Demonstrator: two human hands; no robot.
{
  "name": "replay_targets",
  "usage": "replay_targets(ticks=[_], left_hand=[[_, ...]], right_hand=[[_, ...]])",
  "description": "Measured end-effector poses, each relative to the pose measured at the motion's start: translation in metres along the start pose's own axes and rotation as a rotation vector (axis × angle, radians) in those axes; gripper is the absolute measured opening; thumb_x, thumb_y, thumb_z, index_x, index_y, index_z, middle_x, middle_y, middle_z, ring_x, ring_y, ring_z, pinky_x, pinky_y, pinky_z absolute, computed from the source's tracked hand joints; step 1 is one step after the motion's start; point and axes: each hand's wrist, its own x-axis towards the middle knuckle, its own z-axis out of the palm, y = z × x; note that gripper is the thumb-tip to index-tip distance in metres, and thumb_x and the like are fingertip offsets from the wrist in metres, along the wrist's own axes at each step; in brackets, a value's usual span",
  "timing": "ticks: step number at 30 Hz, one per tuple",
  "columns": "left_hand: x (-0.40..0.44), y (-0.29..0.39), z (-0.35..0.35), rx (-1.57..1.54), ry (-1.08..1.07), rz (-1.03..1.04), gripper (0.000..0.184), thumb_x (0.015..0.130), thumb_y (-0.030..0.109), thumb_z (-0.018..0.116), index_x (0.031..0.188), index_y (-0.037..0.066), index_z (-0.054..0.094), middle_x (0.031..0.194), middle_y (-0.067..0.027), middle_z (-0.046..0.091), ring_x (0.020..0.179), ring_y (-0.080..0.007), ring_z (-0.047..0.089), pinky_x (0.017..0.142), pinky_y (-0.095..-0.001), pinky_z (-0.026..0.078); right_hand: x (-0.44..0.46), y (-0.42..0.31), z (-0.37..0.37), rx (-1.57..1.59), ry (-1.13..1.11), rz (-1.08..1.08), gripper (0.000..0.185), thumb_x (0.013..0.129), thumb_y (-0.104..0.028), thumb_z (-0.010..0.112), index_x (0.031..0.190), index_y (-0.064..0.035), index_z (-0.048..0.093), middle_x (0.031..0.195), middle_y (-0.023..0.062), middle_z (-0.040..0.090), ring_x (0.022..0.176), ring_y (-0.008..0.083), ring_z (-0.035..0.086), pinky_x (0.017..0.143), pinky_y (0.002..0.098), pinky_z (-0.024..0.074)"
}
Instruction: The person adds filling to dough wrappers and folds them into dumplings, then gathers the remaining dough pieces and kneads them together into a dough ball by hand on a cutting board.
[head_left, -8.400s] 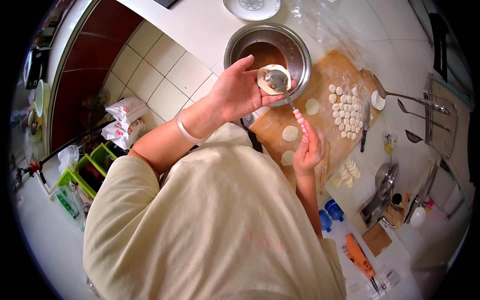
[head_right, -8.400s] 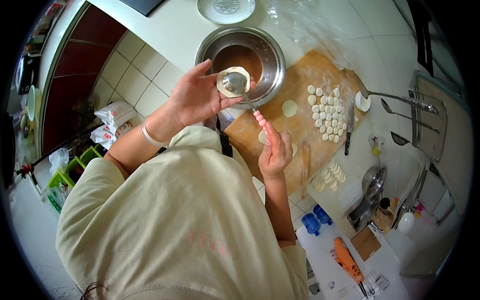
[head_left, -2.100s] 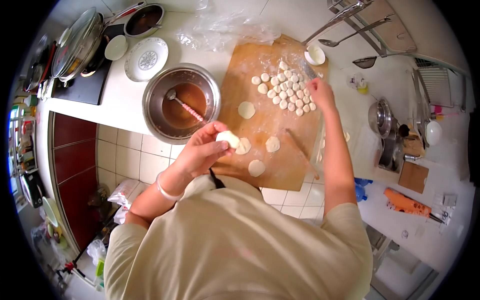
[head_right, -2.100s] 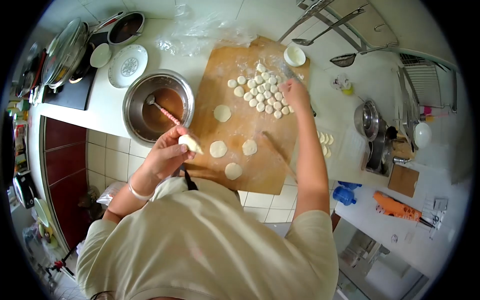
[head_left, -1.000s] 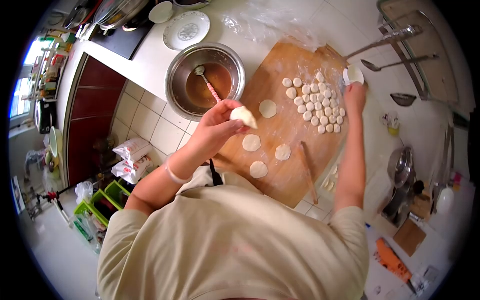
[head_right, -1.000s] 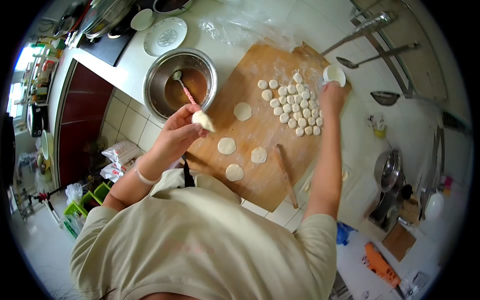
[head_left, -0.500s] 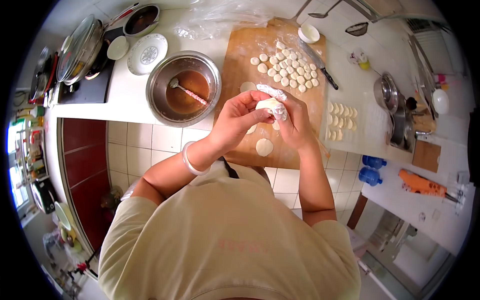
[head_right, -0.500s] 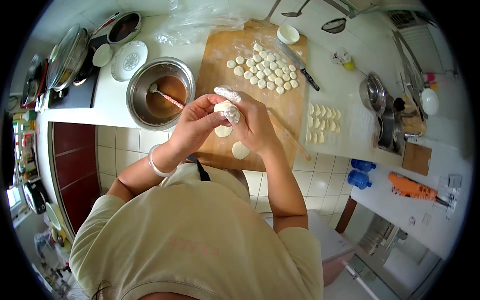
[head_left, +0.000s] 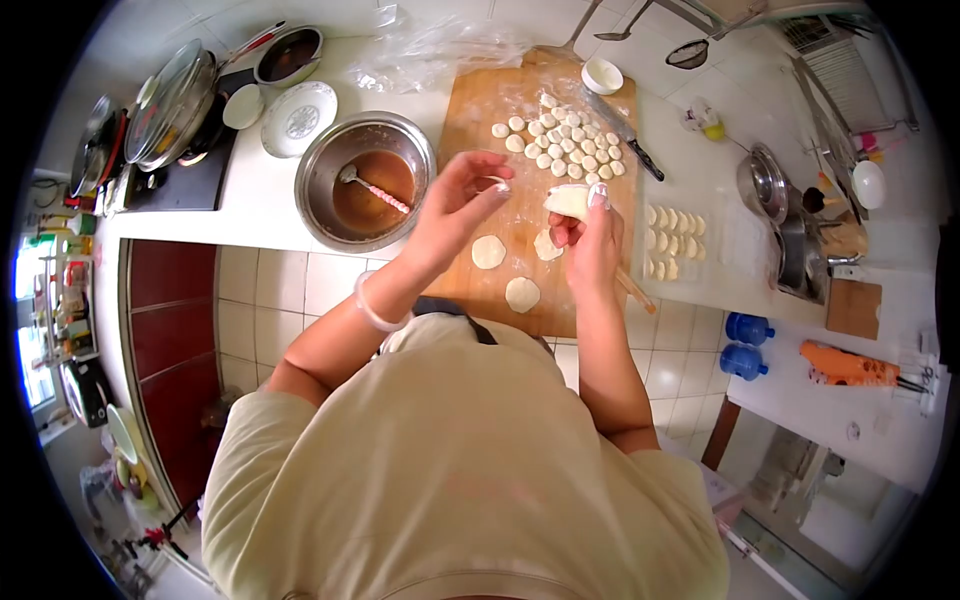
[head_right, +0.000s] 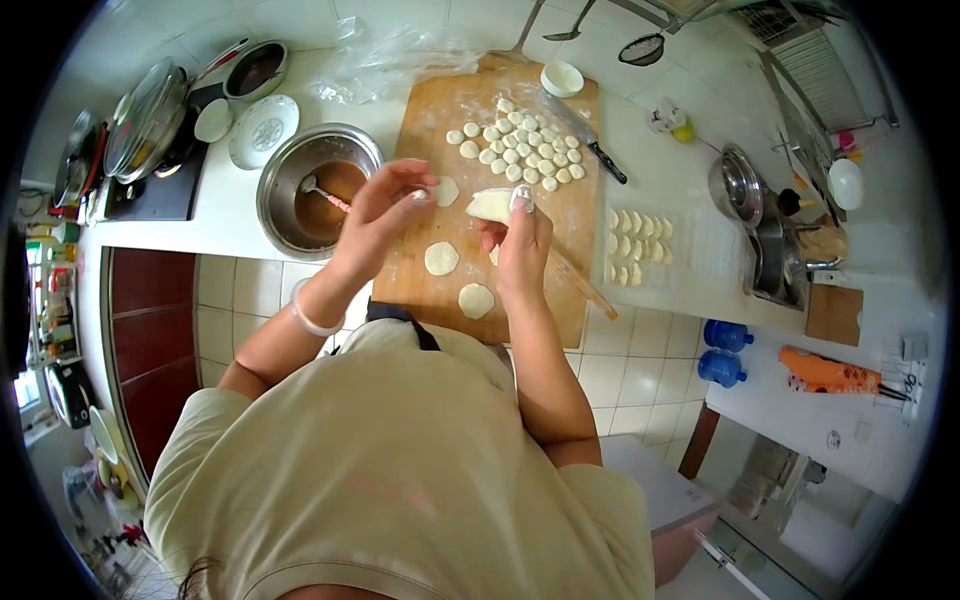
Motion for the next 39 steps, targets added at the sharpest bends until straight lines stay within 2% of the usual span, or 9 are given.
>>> replay_targets(ticks=[6,8,12,14,20,21,23,26,39], left_hand=[[0.005,-0.039,0.046,-0.06,-0.129,-0.043,0.043,0.1,0.03,0.043,0.132,0.002,0.046,0.121,-0.0073,0.054,0.111,-0.016,0.051,0.092,-0.0306,0.043],[0.002,-0.038,0.055,-0.049,-0.167,-0.162,0.048,0.1,0.038,0.04,0.134,0.004,0.047,0.128,-0.0079,0.052,0.119,-0.0169,0.047,0.092,-0.031,0.044],[0.002,-0.051,0.069,-0.064,-0.117,0.002,0.045,0.1,0.035,0.04,0.132,0.004,0.05,0.134,-0.0093,0.05,0.123,-0.0178,0.046,0.092,-0.0313,0.044],[0.002,-0.054,0.073,-0.068,-0.093,0.054,0.042,0.1,0.03,0.039,0.129,0.003,0.052,0.139,-0.0106,0.047,0.126,-0.0196,0.045,0.098,-0.0338,0.041],[0.007,-0.054,0.083,-0.02,-0.085,0.143,0.036,0.099,0.022,0.038,0.119,0.0,0.058,0.137,-0.0121,0.049,0.121,-0.0203,0.048,0.104,-0.0364,0.035],[0.007,-0.055,0.085,-0.018,-0.081,0.143,0.036,0.099,0.022,0.038,0.119,0.0,0.058,0.137,-0.0121,0.049,0.121,-0.0203,0.048,0.104,-0.0364,0.035],[0.006,-0.056,0.09,-0.109,-0.003,0.159,0.031,0.095,0.017,0.043,0.098,-0.002,0.067,0.133,-0.0119,0.052,0.121,-0.0229,0.048,0.105,-0.0374,0.035],[0.007,-0.056,0.093,-0.127,0.026,0.175,0.03,0.092,0.014,0.041,0.095,-0.002,0.066,0.131,-0.0122,0.054,0.12,-0.0237,0.049,0.104,-0.0382,0.036],[0.016,-0.049,0.103,0.112,0.047,0.453,0.022,0.093,0.009,0.041,0.098,0.0,0.06,0.129,-0.0174,0.056,0.13,-0.03,0.044,0.107,-0.0406,0.033]], right_hand=[[-0.005,0.015,-0.007,0.415,-0.074,0.312,0.047,0.1,-0.042,0.04,0.087,-0.0018,0.061,0.067,0.0047,0.058,0.052,0.0104,0.047,0.049,0.0258,0.038],[-0.009,0.02,-0.012,0.357,-0.175,0.314,0.038,0.101,-0.037,0.038,0.105,-0.0044,0.057,0.081,0.0035,0.058,0.066,0.0127,0.051,0.057,0.029,0.0412],[-0.016,0.014,-0.01,0.386,-0.076,0.298,0.04,0.1,-0.04,0.045,0.089,-0.0049,0.06,0.078,0.001,0.057,0.066,0.0098,0.05,0.058,0.0261,0.0417],[-0.015,0.019,-0.019,0.329,-0.155,0.247,0.037,0.101,-0.034,0.039,0.112,-0.0047,0.057,0.098,0.005,0.062,0.086,0.0142,0.059,0.071,0.0306,0.0475],[-0.012,0.012,-0.029,0.25,-0.215,0.164,0.032,0.098,-0.028,0.042,0.11,-0.0035,0.059,0.104,0.0045,0.061,0.097,0.0124,0.057,0.082,0.0303,0.0447],[-0.011,0.013,-0.03,0.251,-0.22,0.166,0.032,0.098,-0.028,0.042,0.11,-0.0035,0.059,0.104,0.0045,0.061,0.097,0.0124,0.057,0.082,0.0303,0.0447],[-0.011,0.015,-0.031,0.254,-0.214,0.188,0.029,0.097,-0.025,0.043,0.105,-0.0032,0.06,0.103,0.0034,0.06,0.099,0.0104,0.055,0.084,0.0285,0.0424],[-0.011,0.012,-0.023,0.266,-0.185,0.115,0.027,0.096,-0.022,0.042,0.101,-0.0026,0.06,0.099,0.002,0.059,0.095,0.0085,0.054,0.08,0.0263,0.042],[-0.012,-0.01,-0.007,0.305,-0.085,0.085,0.025,0.094,-0.016,0.039,0.092,0.0032,0.056,0.083,0.005,0.057,0.078,0.0099,0.054,0.068,0.0261,0.0446]])
